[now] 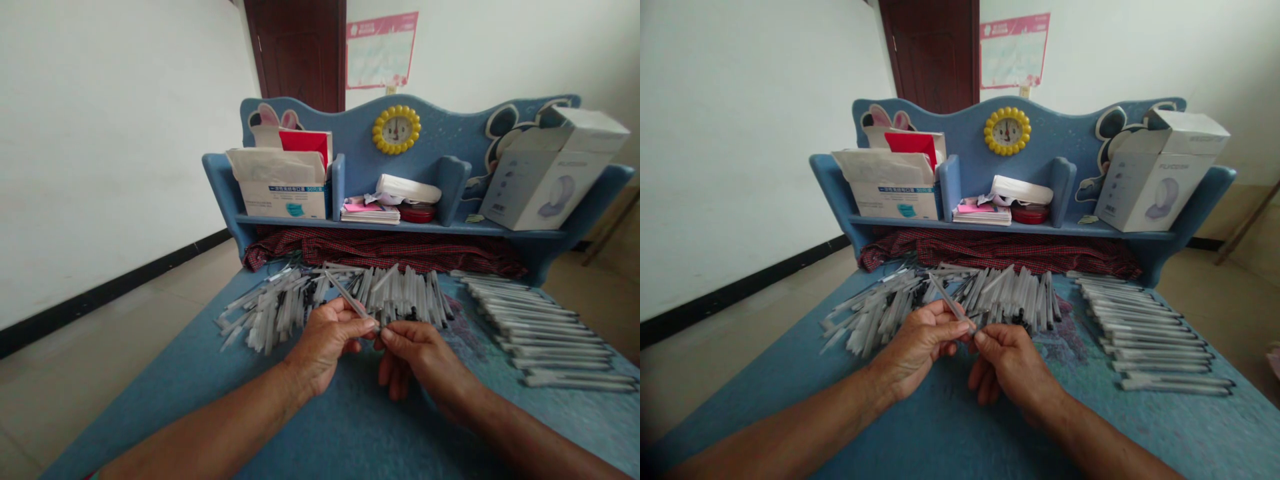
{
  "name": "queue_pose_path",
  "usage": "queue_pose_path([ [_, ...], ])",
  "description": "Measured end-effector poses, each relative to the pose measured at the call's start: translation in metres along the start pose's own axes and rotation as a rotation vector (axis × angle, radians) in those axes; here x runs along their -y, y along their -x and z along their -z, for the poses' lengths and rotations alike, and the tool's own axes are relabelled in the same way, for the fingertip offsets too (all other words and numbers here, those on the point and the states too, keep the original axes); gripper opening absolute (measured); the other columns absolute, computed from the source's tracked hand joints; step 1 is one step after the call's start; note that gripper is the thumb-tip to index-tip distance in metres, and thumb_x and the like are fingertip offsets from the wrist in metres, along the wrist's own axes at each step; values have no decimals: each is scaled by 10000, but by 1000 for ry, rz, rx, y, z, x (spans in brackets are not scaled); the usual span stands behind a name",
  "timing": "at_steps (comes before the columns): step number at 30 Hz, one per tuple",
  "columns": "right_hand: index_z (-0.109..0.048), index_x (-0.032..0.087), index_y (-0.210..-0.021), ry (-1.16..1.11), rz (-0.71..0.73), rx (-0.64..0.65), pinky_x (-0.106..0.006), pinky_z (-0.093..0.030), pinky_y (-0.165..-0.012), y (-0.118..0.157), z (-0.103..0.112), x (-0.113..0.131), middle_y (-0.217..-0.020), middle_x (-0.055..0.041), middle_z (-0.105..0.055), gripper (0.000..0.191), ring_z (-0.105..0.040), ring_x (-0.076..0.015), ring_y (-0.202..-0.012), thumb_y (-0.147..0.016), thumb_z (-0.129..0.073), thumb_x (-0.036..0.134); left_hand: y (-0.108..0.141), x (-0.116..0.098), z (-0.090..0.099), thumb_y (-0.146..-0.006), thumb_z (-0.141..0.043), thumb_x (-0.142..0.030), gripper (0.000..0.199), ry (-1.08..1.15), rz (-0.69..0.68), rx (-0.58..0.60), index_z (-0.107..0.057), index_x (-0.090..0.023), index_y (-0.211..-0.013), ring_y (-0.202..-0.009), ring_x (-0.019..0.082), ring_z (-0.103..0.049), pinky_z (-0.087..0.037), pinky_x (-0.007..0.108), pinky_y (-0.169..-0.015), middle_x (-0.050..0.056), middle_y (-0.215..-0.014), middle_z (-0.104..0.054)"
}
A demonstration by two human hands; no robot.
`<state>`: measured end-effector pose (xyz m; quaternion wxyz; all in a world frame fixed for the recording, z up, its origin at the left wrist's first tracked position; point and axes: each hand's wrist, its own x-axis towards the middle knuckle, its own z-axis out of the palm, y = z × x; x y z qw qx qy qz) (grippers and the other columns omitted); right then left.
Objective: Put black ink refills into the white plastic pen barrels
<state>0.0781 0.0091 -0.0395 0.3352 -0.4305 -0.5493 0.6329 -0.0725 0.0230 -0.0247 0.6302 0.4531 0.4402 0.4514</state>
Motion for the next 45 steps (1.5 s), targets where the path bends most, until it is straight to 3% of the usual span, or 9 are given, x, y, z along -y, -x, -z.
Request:
queue_pose_path([
  [4,-488,145,-783,-67,-27,24,-185,-367,-333,-1,0,1,-487,-16,-592,362,-498,-103,-337,-794,-431,502,-1,0,0,-658,-663,-190,226,0,-14,-1,-524,-153,-832,-621,116,-571,-356,193,-493,27,-710,-610],
  [9,-493,143,-807,26,-4,18,-176,-377,-343,-1,2,1,-499,17,-571,342,-491,-83,-347,-753,-519,480,-1,-1,-1,-639,-678,-186,223,-3,-18,-36,-529,-141,-799,-615,109,-563,-352,192,-489,29,-704,-615],
  [17,-483,160,-762,168,76,-115,-156,-348,-334,-1,2,1,-481,41,-542,273,-483,-72,-350,-760,-526,430,0,-1,-2,-642,-678,-183,223,2,-17,-31,-533,-140,-806,-613,104,-556,-357,195,-498,30,-708,-620],
  [24,-492,158,-781,50,-24,-9,-177,-363,-313,1,5,3,-467,15,-572,366,-487,-93,-318,-795,-426,517,-2,0,1,-661,-663,-181,207,2,-34,-2,-531,-143,-816,-627,111,-565,-367,204,-519,30,-713,-620],
  [29,-459,176,-793,112,51,-92,-160,-362,-328,-1,7,5,-474,51,-556,294,-487,-79,-336,-722,-567,440,-3,0,0,-634,-689,-190,233,4,-32,-38,-531,-137,-798,-608,102,-552,-356,197,-500,33,-711,-623],
  [38,-460,168,-744,37,16,-85,-172,-359,-327,-1,5,3,-477,26,-571,300,-489,-83,-335,-773,-489,465,-1,-3,-3,-621,-693,-176,226,24,-35,-38,-537,-137,-780,-582,94,-543,-364,202,-512,21,-681,-619],
  [45,-482,163,-761,151,96,-116,-169,-355,-346,1,2,5,-483,43,-540,262,-479,-72,-354,-755,-521,422,-1,-5,-3,-615,-697,-174,229,34,-32,-29,-536,-145,-776,-570,95,-545,-371,204,-515,13,-665,-626],
])
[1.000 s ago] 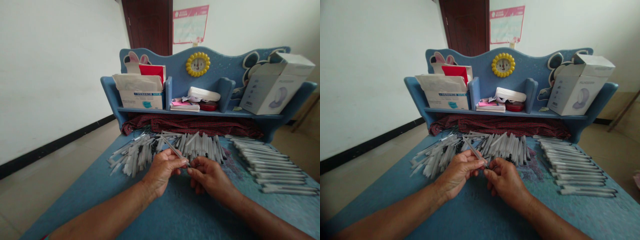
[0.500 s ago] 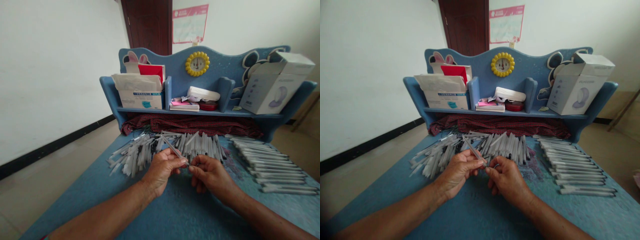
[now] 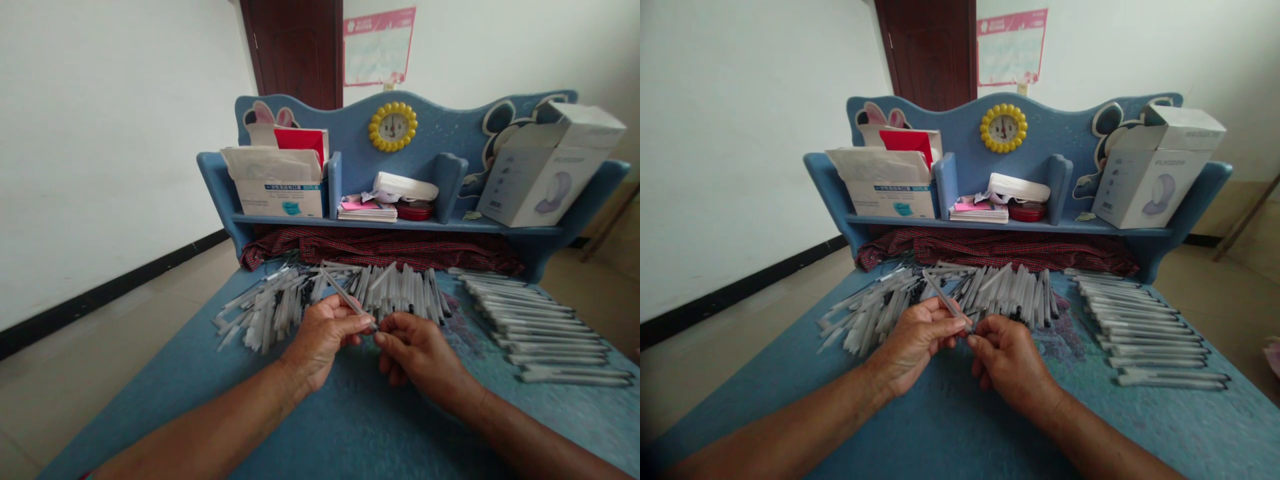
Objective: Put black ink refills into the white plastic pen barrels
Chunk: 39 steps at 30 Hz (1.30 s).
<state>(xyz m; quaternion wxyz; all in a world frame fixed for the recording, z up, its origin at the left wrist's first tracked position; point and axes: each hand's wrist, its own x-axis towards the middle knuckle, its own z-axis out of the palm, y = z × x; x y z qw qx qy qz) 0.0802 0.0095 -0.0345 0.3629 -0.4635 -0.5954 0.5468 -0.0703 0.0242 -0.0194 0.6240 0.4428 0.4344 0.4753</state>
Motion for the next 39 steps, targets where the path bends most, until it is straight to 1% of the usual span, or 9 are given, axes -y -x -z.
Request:
queue_pose_path([
  [11,-468,159,-763,-230,-89,160,-180,-365,-330,0,2,-3,-491,5,-592,344,-492,-90,-331,-787,-462,502,-1,-1,2,-634,-688,-179,232,-16,-12,45,-529,-141,-798,-613,121,-576,-372,210,-521,26,-679,-628],
  [17,-446,172,-819,-178,-68,100,-171,-371,-334,-1,2,-4,-488,41,-577,347,-486,-82,-330,-710,-589,469,0,-2,1,-618,-697,-180,238,-22,-12,2,-534,-142,-787,-574,102,-552,-359,203,-499,19,-677,-627],
  [20,-450,169,-767,-164,-75,68,-166,-361,-328,0,1,-3,-473,33,-572,341,-485,-81,-329,-728,-553,492,0,0,2,-614,-701,-185,242,-16,-12,14,-539,-143,-789,-580,108,-556,-351,202,-492,21,-679,-628],
  [23,-474,160,-736,-167,-79,103,-173,-367,-328,0,1,-2,-469,18,-577,369,-491,-86,-326,-763,-485,528,0,1,2,-613,-699,-183,242,-3,-9,25,-540,-148,-792,-585,113,-562,-354,207,-501,15,-673,-628],
  [27,-505,148,-775,-152,-89,137,-176,-375,-326,0,1,-3,-470,12,-577,405,-496,-90,-329,-785,-436,547,0,2,2,-626,-685,-182,223,-12,-19,35,-535,-152,-787,-586,119,-570,-356,215,-508,10,-661,-625],
  [30,-494,152,-822,-120,-69,136,-170,-376,-332,0,3,-4,-487,22,-578,382,-499,-85,-337,-770,-480,530,1,1,2,-637,-681,-182,216,-20,-29,29,-534,-145,-791,-585,108,-562,-362,209,-514,19,-678,-628],
  [34,-455,169,-788,-109,-49,66,-178,-377,-343,-1,1,-5,-493,33,-575,347,-497,-86,-342,-718,-566,490,1,1,0,-617,-698,-178,238,-12,-17,-9,-535,-138,-786,-577,100,-553,-363,199,-500,24,-678,-626],
  [37,-451,168,-742,-104,-57,30,-204,-402,-383,-4,-1,-5,-529,11,-588,326,-535,-104,-396,-732,-535,483,0,2,-1,-605,-706,-181,245,-3,8,-9,-543,-137,-783,-588,113,-568,-377,202,-495,28,-681,-628],
  [39,-457,171,-734,-29,-43,2,-208,-400,-405,-5,-2,-5,-554,9,-583,265,-543,-106,-429,-758,-507,430,-1,4,-1,-595,-712,-178,250,-6,21,-23,-546,-138,-776,-599,124,-582,-389,206,-495,30,-681,-630],
])
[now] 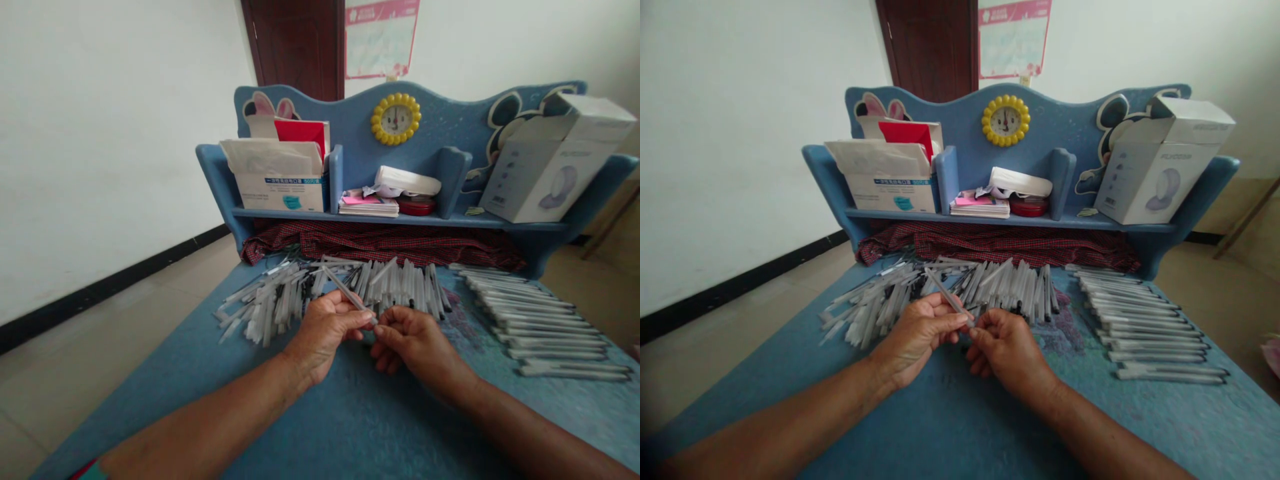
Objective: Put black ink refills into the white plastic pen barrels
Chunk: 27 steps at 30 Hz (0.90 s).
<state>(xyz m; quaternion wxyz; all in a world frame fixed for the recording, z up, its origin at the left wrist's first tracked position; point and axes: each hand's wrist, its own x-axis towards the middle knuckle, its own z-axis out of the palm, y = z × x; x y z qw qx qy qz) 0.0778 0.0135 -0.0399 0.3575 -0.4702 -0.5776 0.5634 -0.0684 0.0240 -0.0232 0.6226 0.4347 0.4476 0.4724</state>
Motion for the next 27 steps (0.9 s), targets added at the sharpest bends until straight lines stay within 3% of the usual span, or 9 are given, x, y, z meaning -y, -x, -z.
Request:
queue_pose_path([
  [6,-492,200,-819,657,203,-167,-220,-311,-453,10,1,0,-533,31,-543,86,-504,-115,-476,-773,-514,269,-5,8,2,-608,-692,-143,215,34,48,-73,-546,-136,-766,-641,146,-606,-441,214,-506,47,-713,-639],
  [12,-539,184,-810,1126,380,-26,-259,-338,-543,14,-11,5,-765,-48,-648,87,-604,-185,-674,-814,-473,240,-9,3,8,-648,-653,-106,150,121,91,-77,-543,-124,-748,-631,126,-607,-455,185,-497,65,-735,-644],
  [17,-580,144,-802,1389,459,99,-269,-279,-471,3,-22,11,-740,-81,-646,225,-600,-190,-616,-776,-375,56,-10,-3,10,-663,-634,-101,109,183,118,-62,-548,-119,-727,-613,120,-610,-460,179,-487,61,-706,-645],
  [22,-559,145,-767,1286,526,102,-252,-276,-488,10,-16,14,-709,-53,-616,193,-549,-140,-577,-744,-397,42,-7,-7,13,-698,-595,-95,74,282,166,7,-545,-128,-739,-637,133,-629,-466,180,-455,41,-711,-641],
  [27,-522,167,-677,740,405,98,-199,-300,-479,17,3,11,-571,26,-504,156,-451,-78,-509,-799,-426,147,-6,-11,14,-733,-557,-95,61,346,163,66,-538,-132,-778,-667,151,-646,-483,190,-438,27,-717,-636],
])
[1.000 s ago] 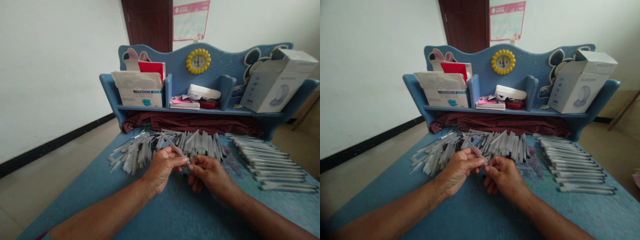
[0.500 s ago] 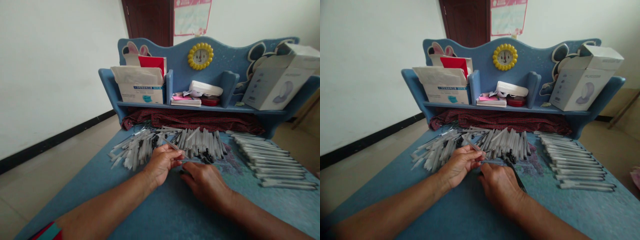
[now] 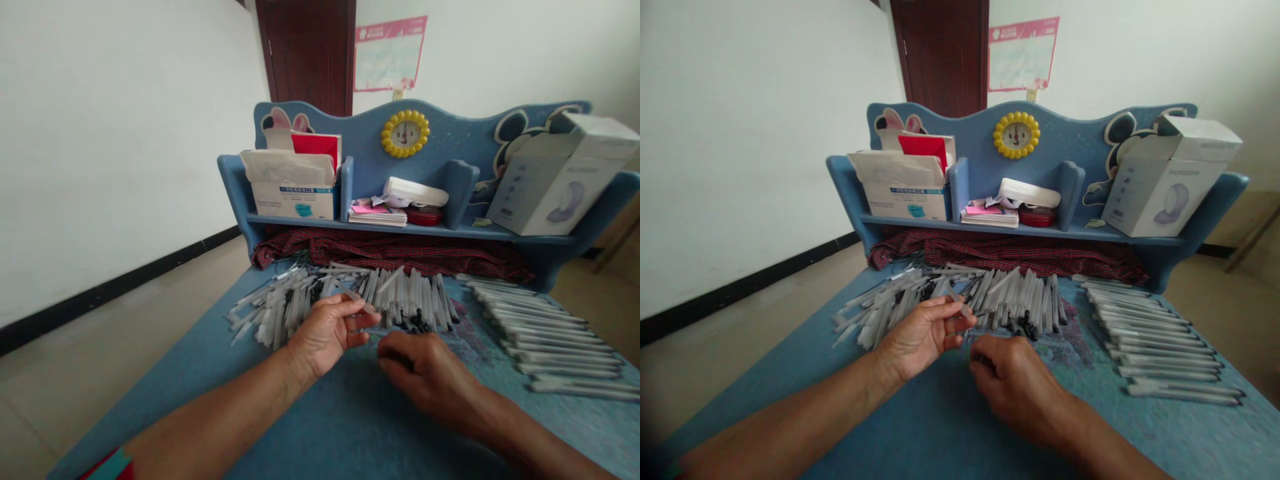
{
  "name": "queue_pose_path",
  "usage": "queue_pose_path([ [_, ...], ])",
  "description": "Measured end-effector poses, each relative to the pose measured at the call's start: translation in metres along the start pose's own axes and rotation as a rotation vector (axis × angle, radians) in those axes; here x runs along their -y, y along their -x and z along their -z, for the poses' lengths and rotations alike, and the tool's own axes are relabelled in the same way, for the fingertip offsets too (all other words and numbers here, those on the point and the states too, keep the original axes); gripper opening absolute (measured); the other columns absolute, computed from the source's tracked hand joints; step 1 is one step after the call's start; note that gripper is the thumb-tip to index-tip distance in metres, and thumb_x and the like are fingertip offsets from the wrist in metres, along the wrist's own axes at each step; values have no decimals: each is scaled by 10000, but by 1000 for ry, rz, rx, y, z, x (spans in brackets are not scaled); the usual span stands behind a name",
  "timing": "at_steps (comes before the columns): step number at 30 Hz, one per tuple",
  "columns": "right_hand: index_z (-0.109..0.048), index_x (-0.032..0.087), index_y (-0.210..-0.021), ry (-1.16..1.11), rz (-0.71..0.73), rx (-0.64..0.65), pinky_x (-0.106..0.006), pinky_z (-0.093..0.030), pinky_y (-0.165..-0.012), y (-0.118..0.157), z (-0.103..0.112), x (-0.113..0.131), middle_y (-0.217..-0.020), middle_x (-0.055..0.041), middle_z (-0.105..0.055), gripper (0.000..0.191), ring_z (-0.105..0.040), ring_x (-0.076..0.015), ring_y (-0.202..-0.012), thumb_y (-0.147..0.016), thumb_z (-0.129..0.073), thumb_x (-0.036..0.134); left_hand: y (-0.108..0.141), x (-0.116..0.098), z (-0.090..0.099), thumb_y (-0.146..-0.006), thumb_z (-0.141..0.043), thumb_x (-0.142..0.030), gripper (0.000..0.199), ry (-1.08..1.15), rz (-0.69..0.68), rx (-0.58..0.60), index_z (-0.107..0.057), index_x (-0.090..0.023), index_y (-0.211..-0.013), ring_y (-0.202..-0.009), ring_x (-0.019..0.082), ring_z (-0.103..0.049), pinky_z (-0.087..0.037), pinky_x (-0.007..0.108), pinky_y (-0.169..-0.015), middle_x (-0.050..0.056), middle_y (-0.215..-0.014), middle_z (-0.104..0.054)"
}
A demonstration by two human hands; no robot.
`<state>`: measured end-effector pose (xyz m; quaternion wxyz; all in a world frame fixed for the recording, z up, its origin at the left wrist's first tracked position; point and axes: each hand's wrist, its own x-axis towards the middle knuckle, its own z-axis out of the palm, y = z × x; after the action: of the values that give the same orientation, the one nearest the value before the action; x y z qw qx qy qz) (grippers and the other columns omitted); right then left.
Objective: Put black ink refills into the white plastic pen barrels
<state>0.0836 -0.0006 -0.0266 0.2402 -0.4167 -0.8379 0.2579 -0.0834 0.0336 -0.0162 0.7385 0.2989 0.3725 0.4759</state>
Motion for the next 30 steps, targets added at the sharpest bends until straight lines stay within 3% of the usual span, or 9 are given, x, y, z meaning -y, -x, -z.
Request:
queue_pose_path([
  [5,-581,159,-787,-620,-175,-69,-183,-354,-436,-4,9,-12,-553,32,-512,152,-448,-70,-459,-788,-534,303,2,-1,-1,-749,-539,-103,23,-12,26,4,-534,-121,-761,-640,154,-650,-491,195,-416,25,-692,-629],
  [13,-601,146,-803,-1095,-200,-75,-192,-392,-436,-4,12,-11,-608,-12,-618,154,-510,-75,-450,-742,-633,284,4,-1,-3,-749,-545,-125,49,-68,4,39,-518,-135,-788,-632,156,-648,-490,196,-408,25,-721,-621],
  [20,-611,138,-801,-1224,-253,-49,-193,-406,-445,-4,10,-15,-636,-32,-639,126,-536,-83,-468,-709,-660,211,4,3,-2,-725,-596,-156,152,-140,-35,63,-491,-146,-835,-704,183,-651,-491,198,-414,38,-811,-611],
  [30,-575,135,-716,-1099,-267,-141,-198,-415,-436,-7,3,-14,-605,-23,-632,182,-551,-96,-466,-656,-703,249,4,7,-4,-722,-605,-157,213,-161,-46,58,-439,-168,-855,-717,186,-647,-491,208,-451,47,-855,-606],
])
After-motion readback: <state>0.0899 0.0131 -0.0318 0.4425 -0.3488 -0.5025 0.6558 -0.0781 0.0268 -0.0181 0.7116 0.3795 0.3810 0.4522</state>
